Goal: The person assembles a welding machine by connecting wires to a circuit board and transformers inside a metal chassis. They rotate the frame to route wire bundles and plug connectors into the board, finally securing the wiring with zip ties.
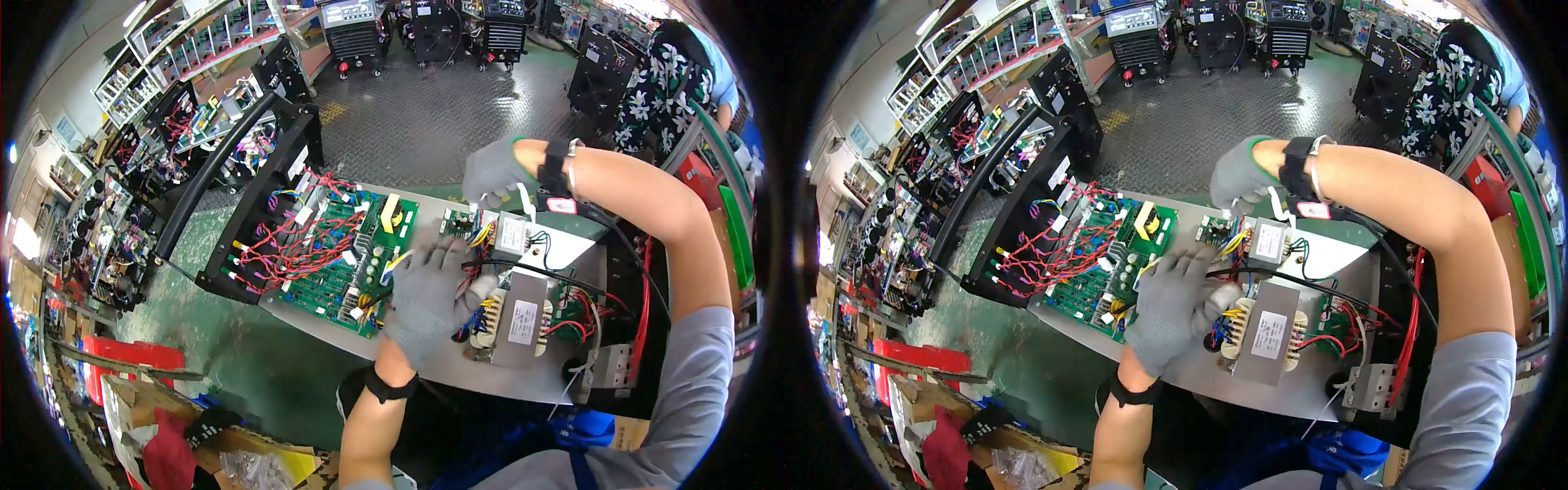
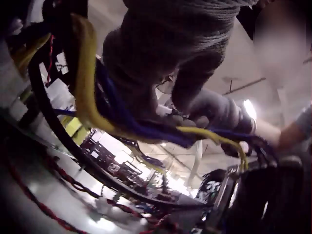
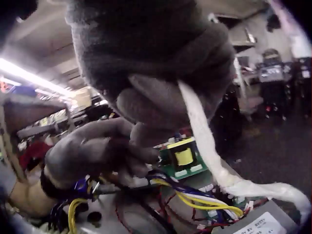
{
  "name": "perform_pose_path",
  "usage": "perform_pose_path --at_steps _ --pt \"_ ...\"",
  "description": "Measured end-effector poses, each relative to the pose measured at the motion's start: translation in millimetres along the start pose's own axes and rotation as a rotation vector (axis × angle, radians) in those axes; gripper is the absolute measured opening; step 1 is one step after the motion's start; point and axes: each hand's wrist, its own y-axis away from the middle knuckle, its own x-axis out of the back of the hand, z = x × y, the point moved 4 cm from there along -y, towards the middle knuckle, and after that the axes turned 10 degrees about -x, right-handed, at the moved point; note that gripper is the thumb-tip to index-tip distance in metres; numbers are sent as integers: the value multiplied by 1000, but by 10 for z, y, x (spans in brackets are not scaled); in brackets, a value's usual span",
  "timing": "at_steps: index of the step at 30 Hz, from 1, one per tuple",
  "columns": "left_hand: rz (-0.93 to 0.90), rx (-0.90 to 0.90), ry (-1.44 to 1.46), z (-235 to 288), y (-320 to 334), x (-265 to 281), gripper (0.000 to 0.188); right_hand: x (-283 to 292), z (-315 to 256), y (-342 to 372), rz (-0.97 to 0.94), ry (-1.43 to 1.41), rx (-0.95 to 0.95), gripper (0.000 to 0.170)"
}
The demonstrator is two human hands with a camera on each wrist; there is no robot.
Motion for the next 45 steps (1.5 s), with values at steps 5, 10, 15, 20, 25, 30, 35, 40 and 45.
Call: perform_pose_path --at_steps 5,10,15,20,25,30,35,40,45 --pt "48 -88 87 101 58 126 51 -202 232 -278 -91 94 -89 20" --pt "64 -88 97 109 67 78 48 -203 155 -293 -28 268 10 18" --pt "41 -75 72 123 59 69 46 -235 196 -398 -37 234 -36 13" --pt "55 -58 80 143 72 52 43 -275 7 -327 48 409 80 16" --pt "28 -71 93 145 93 33 40 -314 10 -401 136 591 267 20" --pt "10 -71 97 184 99 66 37 -307 225 -511 35 235 179 22" --pt "-39 -61 108 216 56 99 36 -314 300 -340 61 -28 100 22" --pt "-56 -70 110 246 -3 80 38 -377 169 -370 350 226 301 32" --pt "-73 -53 128 248 -11 28 46 -392 190 -599 142 521 432 25"
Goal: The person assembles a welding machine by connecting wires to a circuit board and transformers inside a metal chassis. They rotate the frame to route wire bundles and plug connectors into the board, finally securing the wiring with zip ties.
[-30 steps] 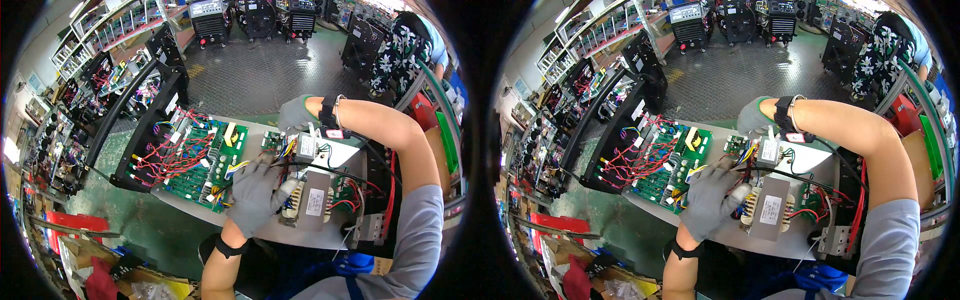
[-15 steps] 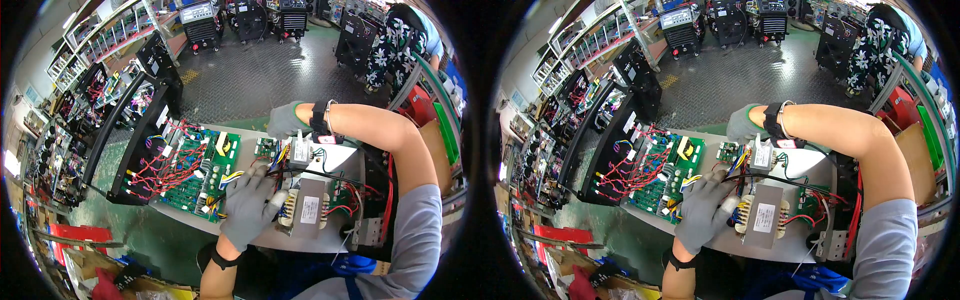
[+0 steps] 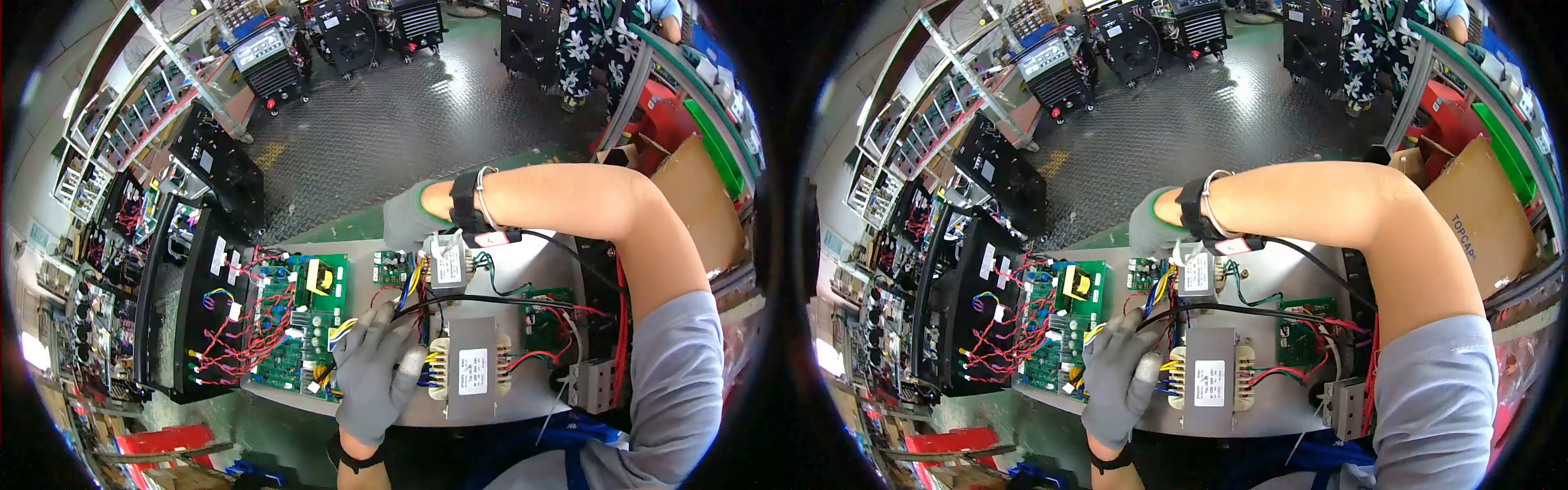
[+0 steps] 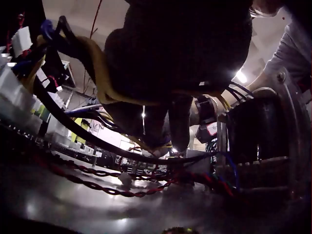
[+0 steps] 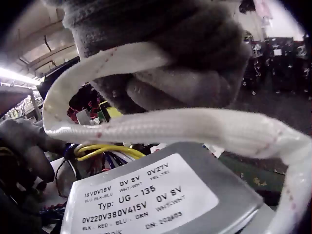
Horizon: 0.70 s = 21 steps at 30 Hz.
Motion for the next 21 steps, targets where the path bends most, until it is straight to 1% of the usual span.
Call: perform_pose_path --at_steps 2,5,8,11,14,17,18,20,21 --pt "1 1 22 -30 27 -4 48 151 4 214 -151 -290 -188 23" --pt "2 -4 47 -82 61 -11 50 279 -33 321 -139 -309 -261 23" --pt "-6 2 53 -93 68 -5 51 314 -3 363 -164 -387 -325 24" --pt "-16 -3 40 -104 63 -15 50 164 61 166 -96 -344 -177 27" --pt "-22 -7 32 -112 77 -19 50 117 24 110 -111 -323 -221 27" --pt "-22 2 34 -108 73 -23 50 158 -79 185 -56 -67 -102 28" --pt "-21 5 36 -104 70 -24 50 126 -73 143 -53 -54 -85 28" --pt "8 0 53 -80 44 2 43 45 -53 39 -47 -29 -54 29" --pt "21 -2 61 -71 38 13 40 55 -69 49 -53 -30 -81 28"
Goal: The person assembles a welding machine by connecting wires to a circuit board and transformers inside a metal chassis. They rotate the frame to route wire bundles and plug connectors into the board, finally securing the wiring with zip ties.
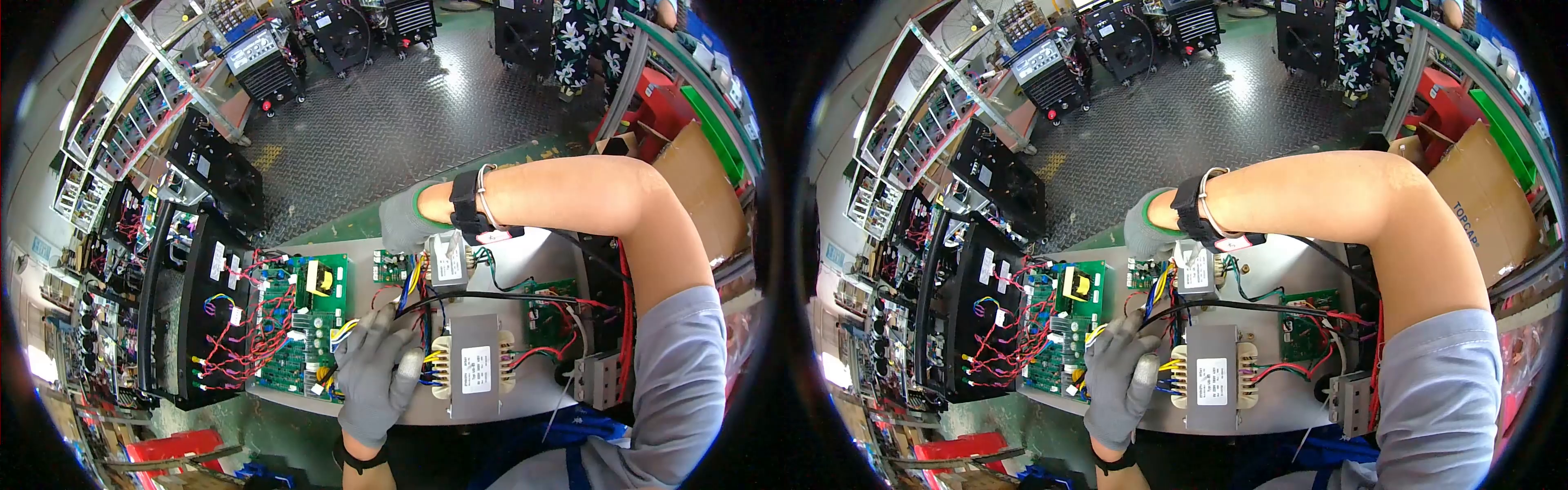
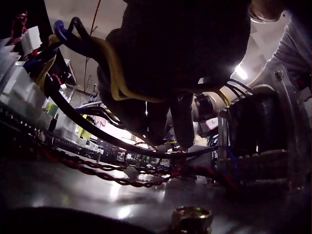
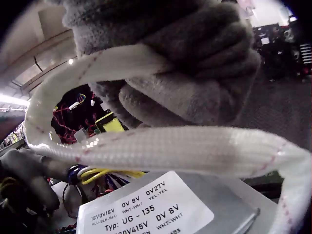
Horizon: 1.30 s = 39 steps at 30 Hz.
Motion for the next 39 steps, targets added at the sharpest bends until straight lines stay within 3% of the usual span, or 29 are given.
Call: perform_pose_path --at_steps 5,8,11,14,16,18,19,22,23,26,28,30,31,32,35,36,39 --pt "-24 -6 -8 -10 5 -14 43 136 -142 253 78 -57 -119 25" --pt "-32 -2 -7 -2 13 -21 44 -166 59 -235 -40 -40 -7 34" --pt "-26 -5 -3 -2 18 -30 44 -83 -36 -32 -42 133 26 40" --pt "-21 -5 5 -4 39 -21 45 -35 -70 -41 1 19 5 44" --pt "-18 -2 9 -1 49 -10 45 -4 -89 56 96 46 19 26" --pt "-17 2 17 2 54 -10 46 40 -15 134 121 12 58 25" --pt "-19 3 12 -1 62 -16 47 67 95 94 -43 -275 -126 24" --pt "-25 2 1 -3 56 -16 48 239 69 300 -44 20 79 25" --pt "-25 -1 0 -1 52 -14 48 280 71 350 -56 -184 -47 30" --pt "-5 -4 31 -3 47 -12 44 120 124 123 44 -215 29 34" --pt "-2 -3 44 -4 46 -20 46 150 93 195 -16 -238 -42 35" --pt "-19 -3 34 -2 43 -29 55 169 10 262 -47 -41 101 31" --pt "-18 -7 48 3 28 -25 53 175 -2 265 -51 -93 57 28" --pt "-16 -11 62 9 13 -20 52 -97 128 -177 -63 -151 -51 29" --pt "-31 -12 54 7 12 -39 53 -126 89 -251 -139 8 47 36" --pt "-37 -10 42 3 15 -46 54 -171 133 -404 -12 -193 -104 37" --pt "-38 -4 55 -8 21 -59 55 3 14 -17 -44 -150 -64 38"
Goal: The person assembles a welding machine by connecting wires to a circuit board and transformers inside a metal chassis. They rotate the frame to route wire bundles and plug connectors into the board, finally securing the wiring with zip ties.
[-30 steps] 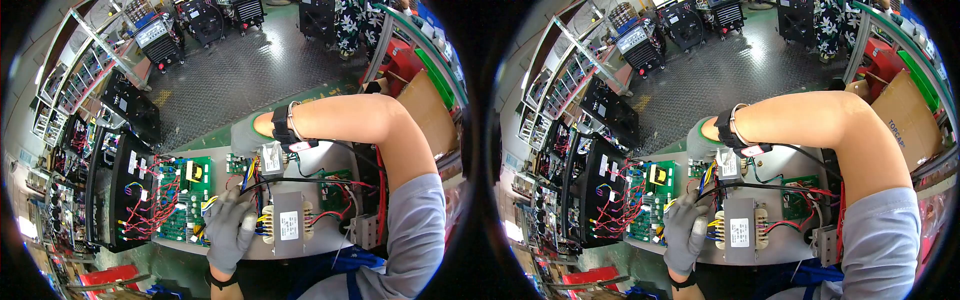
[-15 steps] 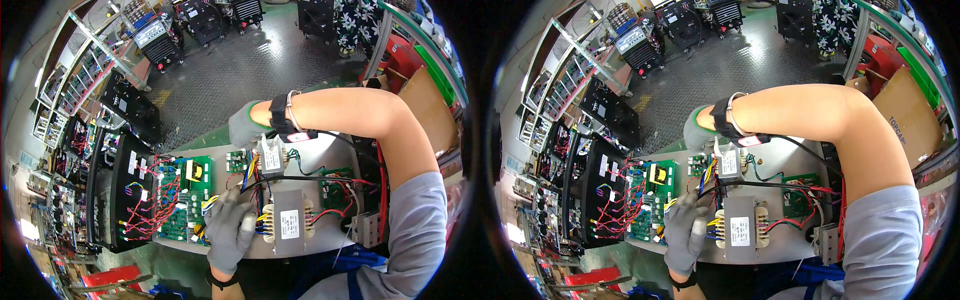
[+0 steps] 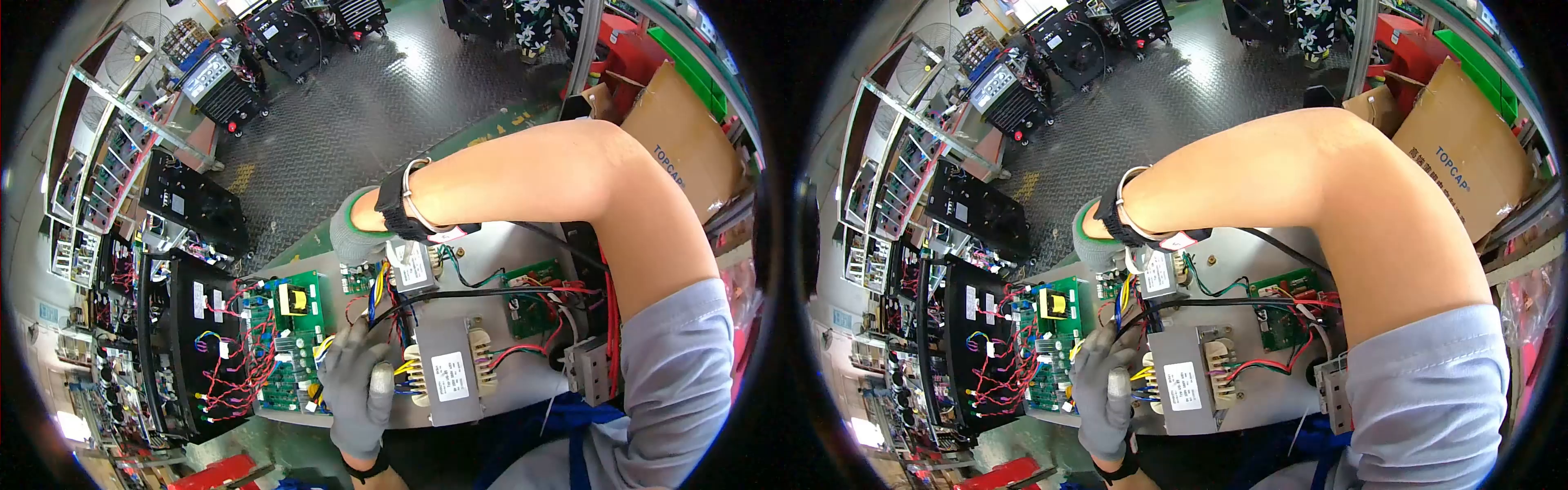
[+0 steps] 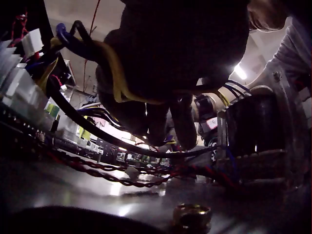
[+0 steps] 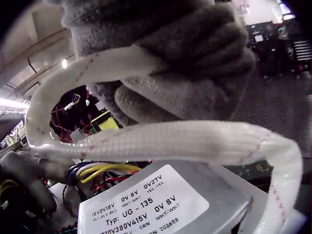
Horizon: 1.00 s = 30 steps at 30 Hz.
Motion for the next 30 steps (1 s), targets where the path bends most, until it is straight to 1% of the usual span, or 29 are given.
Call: perform_pose_path --at_steps 2,5,8,11,14,16,18,20,22,25,27,28,29,30 --pt "-4 9 0 0 6 -9 56 -50 13 -187 -1 -2 1 39" --pt "-11 16 3 11 3 -7 57 -5 -48 -26 -68 130 33 41" --pt "-5 24 4 17 19 -24 56 -87 22 -250 -44 -64 -26 43" --pt "-1 34 0 29 9 -28 56 -118 57 -299 4 -124 -4 44" --pt "-8 41 2 44 -6 -27 55 -158 81 -386 0 -135 -87 41" --pt "-9 35 1 41 -2 -24 55 -166 28 -285 27 92 34 37" --pt "-6 18 0 33 2 -34 56 -139 -16 -177 57 204 72 31" --pt "2 5 8 41 -23 -29 52 34 -58 204 82 121 90 31" --pt "12 12 -9 54 -25 -17 48 -225 118 -308 175 -41 88 31" --pt "30 25 -55 59 -12 -6 39 -54 160 149 101 -219 -14 43" --pt "45 10 -68 37 4 -2 34 28 161 395 99 -277 -130 43" --pt "58 12 -82 42 8 13 32 -31 234 322 121 -359 -138 48" --pt "60 18 -93 49 15 19 31 -107 303 253 87 -452 -119 49" --pt "60 22 -102 57 20 23 31 -139 334 212 72 -445 -95 48"
